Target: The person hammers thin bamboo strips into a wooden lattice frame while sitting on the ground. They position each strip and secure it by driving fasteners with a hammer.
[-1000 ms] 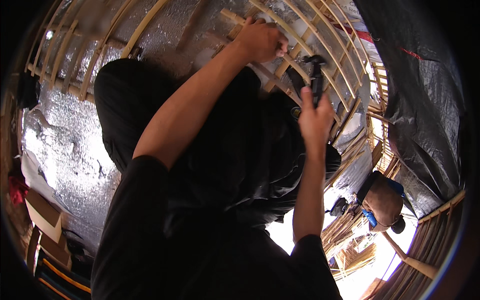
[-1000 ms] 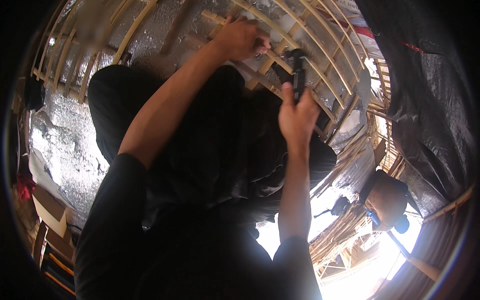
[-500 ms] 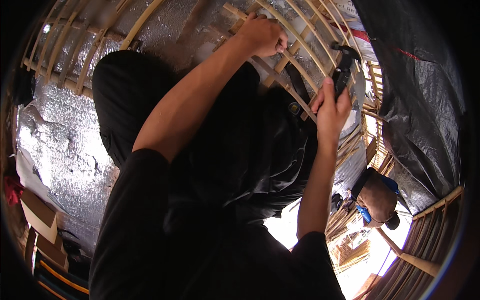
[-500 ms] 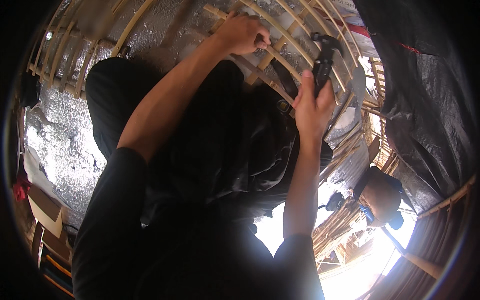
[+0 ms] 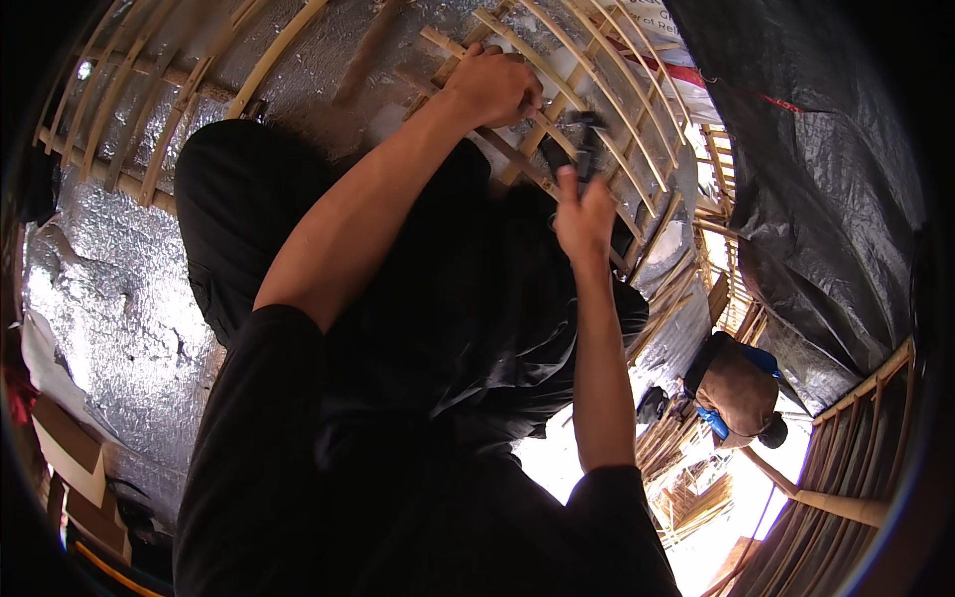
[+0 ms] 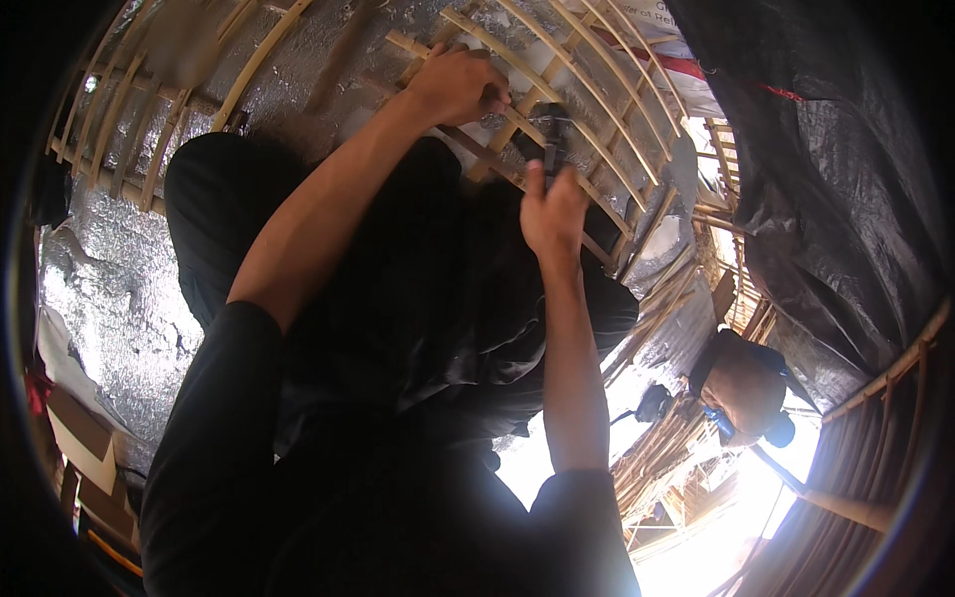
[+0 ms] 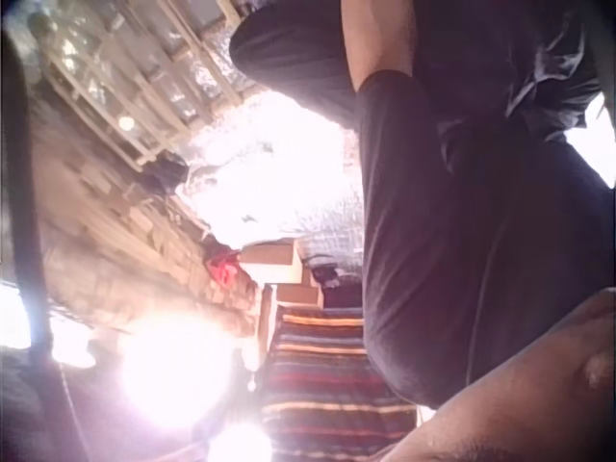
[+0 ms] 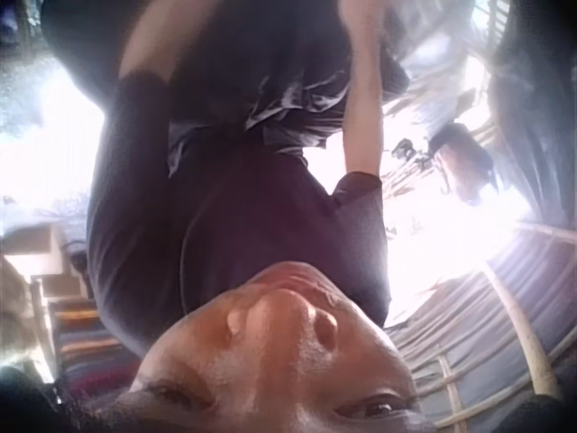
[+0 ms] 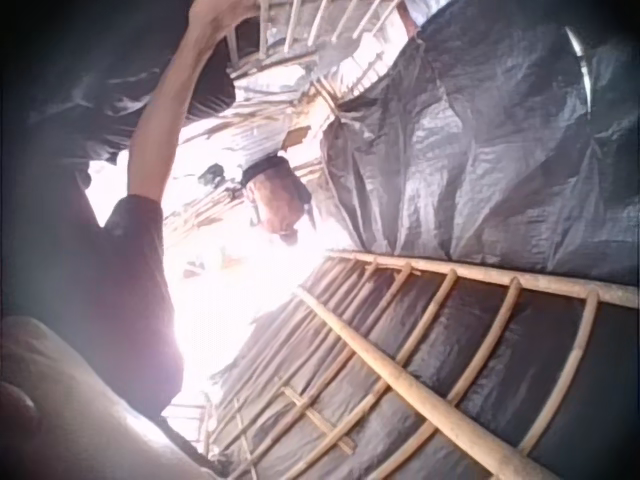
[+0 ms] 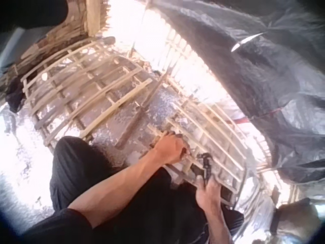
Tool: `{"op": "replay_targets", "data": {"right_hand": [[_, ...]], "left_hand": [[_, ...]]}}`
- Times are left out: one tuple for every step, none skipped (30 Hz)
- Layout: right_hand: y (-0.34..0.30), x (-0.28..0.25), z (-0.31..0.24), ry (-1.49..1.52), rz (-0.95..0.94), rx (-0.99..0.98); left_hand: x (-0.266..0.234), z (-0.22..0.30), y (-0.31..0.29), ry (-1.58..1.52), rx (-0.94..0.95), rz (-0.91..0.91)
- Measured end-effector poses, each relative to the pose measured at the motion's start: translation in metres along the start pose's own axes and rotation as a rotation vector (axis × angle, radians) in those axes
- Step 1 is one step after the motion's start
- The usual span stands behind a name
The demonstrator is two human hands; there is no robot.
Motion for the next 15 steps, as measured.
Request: {"op": "replay_targets", "data": {"right_hand": [[-0.007, 0.008, -0.02, 0.13, -0.289, 0.221], [-0.001, -0.002, -0.015, 0.015, -0.167, 0.034], [0.001, -0.013, -0.033, -0.093, -0.058, -0.168], [0.0, -0.017, -0.03, 0.061, -0.042, -0.076], [-0.004, -0.023, -0.026, 0.215, -0.03, 0.017], [-0.012, -0.03, -0.025, 0.361, -0.004, 0.132], [-0.013, -0.02, -0.025, 0.314, -0.086, 0.142], [-0.011, -0.006, -0.023, 0.267, -0.168, 0.153], [-0.006, 0.0, -0.021, 0.216, -0.228, 0.168], [-0.001, 0.005, -0.025, 0.173, -0.294, 0.168], [-0.003, -0.006, -0.028, 0.241, -0.223, 0.177], [-0.004, -0.016, -0.032, 0.311, -0.17, 0.165], [-0.013, -0.027, -0.03, 0.375, -0.119, 0.175], [-0.018, -0.032, -0.037, 0.429, -0.013, 0.152], [-0.015, -0.024, -0.011, 0.267, 0.167, 0.038]], "left_hand": [[-0.003, -0.001, -0.003, 0.013, -0.002, 0.007], [-0.005, -0.001, -0.003, 0.025, -0.003, 0.013], [-0.005, -0.002, -0.005, 0.028, 0.008, 0.034], [-0.004, -0.002, -0.006, 0.032, 0.018, 0.054], [-0.005, -0.003, -0.005, 0.036, 0.029, 0.073], [-0.003, -0.002, 0.001, 0.038, 0.004, 0.002], [-0.001, -0.003, -0.001, 0.049, -0.007, -0.005], [0.0, -0.005, -0.006, 0.06, -0.017, -0.012], [-0.001, -0.002, -0.004, 0.066, -0.007, -0.01], [-0.002, -0.004, -0.005, 0.056, 0.008, 0.034], [-0.001, -0.003, -0.01, 0.045, 0.025, 0.078], [-0.005, -0.009, -0.01, 0.044, 0.018, 0.129], [-0.006, -0.008, -0.01, 0.032, 0.017, 0.113], [-0.008, -0.007, -0.008, 0.02, 0.017, 0.096], [-0.006, 0.004, -0.003, -0.004, 0.044, 0.074]]}}
Point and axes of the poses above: each hand's wrist, its own y-axis towards the middle knuckle, its own x-axis out of the palm, z = x × y, the point moved 8 cm from there along y, towards the middle knuckle, and after that the axes turned 1 degree about -x, right-handed, at the moved point
